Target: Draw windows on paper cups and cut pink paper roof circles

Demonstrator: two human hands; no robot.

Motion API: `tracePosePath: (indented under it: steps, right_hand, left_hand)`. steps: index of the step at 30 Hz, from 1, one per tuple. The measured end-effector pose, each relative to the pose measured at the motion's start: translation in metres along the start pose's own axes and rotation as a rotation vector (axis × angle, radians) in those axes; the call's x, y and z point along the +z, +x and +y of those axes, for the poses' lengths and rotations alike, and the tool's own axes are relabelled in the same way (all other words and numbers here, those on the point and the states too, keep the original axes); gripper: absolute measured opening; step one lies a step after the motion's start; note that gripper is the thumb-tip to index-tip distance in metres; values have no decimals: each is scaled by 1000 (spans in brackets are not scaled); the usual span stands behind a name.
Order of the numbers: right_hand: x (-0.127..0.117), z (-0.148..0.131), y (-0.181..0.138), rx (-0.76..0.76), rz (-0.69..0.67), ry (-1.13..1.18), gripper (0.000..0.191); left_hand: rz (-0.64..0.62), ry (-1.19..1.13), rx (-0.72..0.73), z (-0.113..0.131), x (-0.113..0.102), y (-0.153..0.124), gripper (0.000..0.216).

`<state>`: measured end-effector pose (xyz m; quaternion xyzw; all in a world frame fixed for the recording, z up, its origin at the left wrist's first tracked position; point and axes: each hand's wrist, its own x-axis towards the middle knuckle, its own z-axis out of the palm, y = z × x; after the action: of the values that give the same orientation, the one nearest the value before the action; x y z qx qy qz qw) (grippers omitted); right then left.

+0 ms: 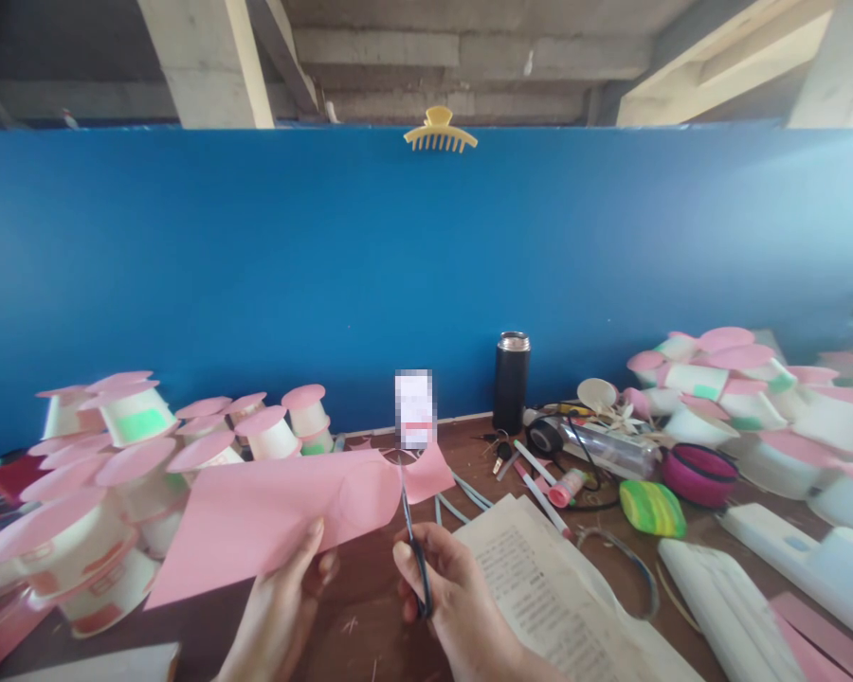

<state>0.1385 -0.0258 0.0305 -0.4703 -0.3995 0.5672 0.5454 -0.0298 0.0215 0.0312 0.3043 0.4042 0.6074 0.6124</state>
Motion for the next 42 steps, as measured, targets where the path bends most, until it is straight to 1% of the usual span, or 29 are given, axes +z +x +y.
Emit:
tracePosePath:
  steps: [5, 13, 22, 29, 32, 38, 42]
  right_hand:
    - [1, -1, -1, -9, 17, -7, 54]
    - [-2, -1, -2, -69, -13, -41, 48]
    - [-1, -7, -1, -60, 2, -78, 51]
    - [-1, -9, -2, -45, 15, -62, 50]
    - [-2, -9, -2, -45, 16, -65, 49]
    - [-3, -9, -2, -43, 6, -83, 51]
    - [-3, -6, -1, -50, -4, -106, 50]
  left_hand:
    - [-2, 1, -38, 3, 0, -1, 33]
    - [-30, 82, -20, 6, -3, 0, 35]
    - [-73, 132, -12, 4, -7, 3, 37]
    - [-17, 211, 33, 8, -3, -1, 43]
    - [5, 209, 30, 9, -2, -1, 44]
    - [-35, 154, 21, 5, -7, 4, 37]
    - [-31, 132, 13, 5, -8, 5, 34]
